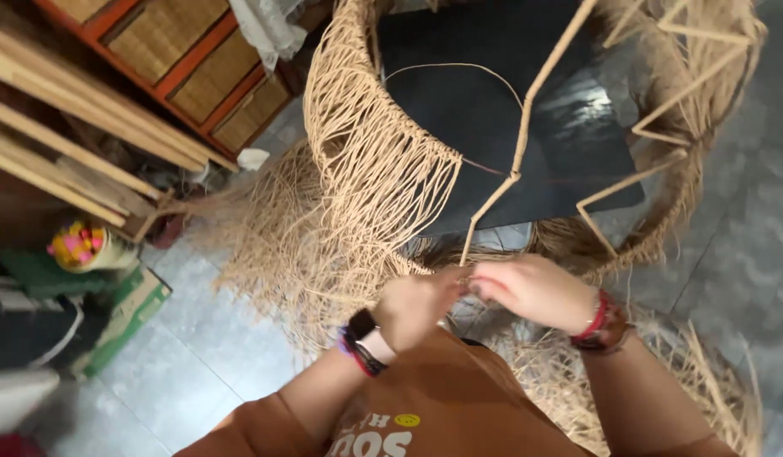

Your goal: Weaving and tying straw strands onto a large circular frame to create a decorative furniture piece

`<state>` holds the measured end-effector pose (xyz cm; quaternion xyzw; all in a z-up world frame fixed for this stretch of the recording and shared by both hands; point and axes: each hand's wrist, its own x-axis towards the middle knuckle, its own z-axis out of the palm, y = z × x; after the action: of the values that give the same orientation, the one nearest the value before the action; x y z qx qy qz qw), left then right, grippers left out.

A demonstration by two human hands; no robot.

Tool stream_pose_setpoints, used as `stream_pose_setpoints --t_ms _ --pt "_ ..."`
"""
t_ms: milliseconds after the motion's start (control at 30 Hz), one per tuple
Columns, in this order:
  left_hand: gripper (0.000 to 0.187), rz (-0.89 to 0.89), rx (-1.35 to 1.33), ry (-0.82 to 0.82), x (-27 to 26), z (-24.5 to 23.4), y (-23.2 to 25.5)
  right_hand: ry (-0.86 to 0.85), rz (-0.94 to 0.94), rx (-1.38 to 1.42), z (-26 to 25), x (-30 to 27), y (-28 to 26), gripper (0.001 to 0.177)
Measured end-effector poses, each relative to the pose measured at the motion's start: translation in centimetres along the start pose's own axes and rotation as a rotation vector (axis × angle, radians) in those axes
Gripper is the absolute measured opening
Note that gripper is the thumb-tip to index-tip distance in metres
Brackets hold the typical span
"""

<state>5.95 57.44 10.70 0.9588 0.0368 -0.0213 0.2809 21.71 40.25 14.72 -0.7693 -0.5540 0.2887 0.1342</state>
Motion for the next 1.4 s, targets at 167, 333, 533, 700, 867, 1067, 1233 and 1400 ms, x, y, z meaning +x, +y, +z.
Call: stream_pose_setpoints --t_ms 167,333,533,700,867,1067,1233,1400 --pt "0.022 -0.175 0.081 0.178 0.1 -1.0 -4.4 -0.048 0.112 0.062 -3.4 -0.8 6.2 0.042" --pt "0.026 -0.357 0.137 0.148 1.0 -1.9 -5.1 -0.113 0.055 -0.048 -3.5 0.1 11.0 0.047" --pt "0.023 -0.376 0.069 0.172 1.2 -1.5 -5.4 -0.029 -0.082 -0.255 -3.4 1.0 12.2 0.035" --pt "0.027 -0.353 -0.189 0.129 1.0 -4.2 -3.5 0.186 -0.134 -0.196 -3.7 0.9 13.0 0.016" --pt "0.045 -0.072 -0.248 0.732 1.2 -4.6 1.2 0.55 -0.423 0.122 -5.2 1.0 12.6 0.032" --pt "0.027 0.448 -0.271 0.562 6.7 -0.8 4.1 0.719 0.058 0.413 -7.5 6.8 8.8 0.028" --pt "0.065 -0.121 0.185 0.556 16.7 12.2 -3.8 0.557 0.346 -0.186 -4.8 12.3 12.6 0.018" --pt "0.073 -0.204 0.268 0.572 22.1 14.8 -6.0 0.318 0.407 -0.495 -4.4 11.6 9.2 0.01"
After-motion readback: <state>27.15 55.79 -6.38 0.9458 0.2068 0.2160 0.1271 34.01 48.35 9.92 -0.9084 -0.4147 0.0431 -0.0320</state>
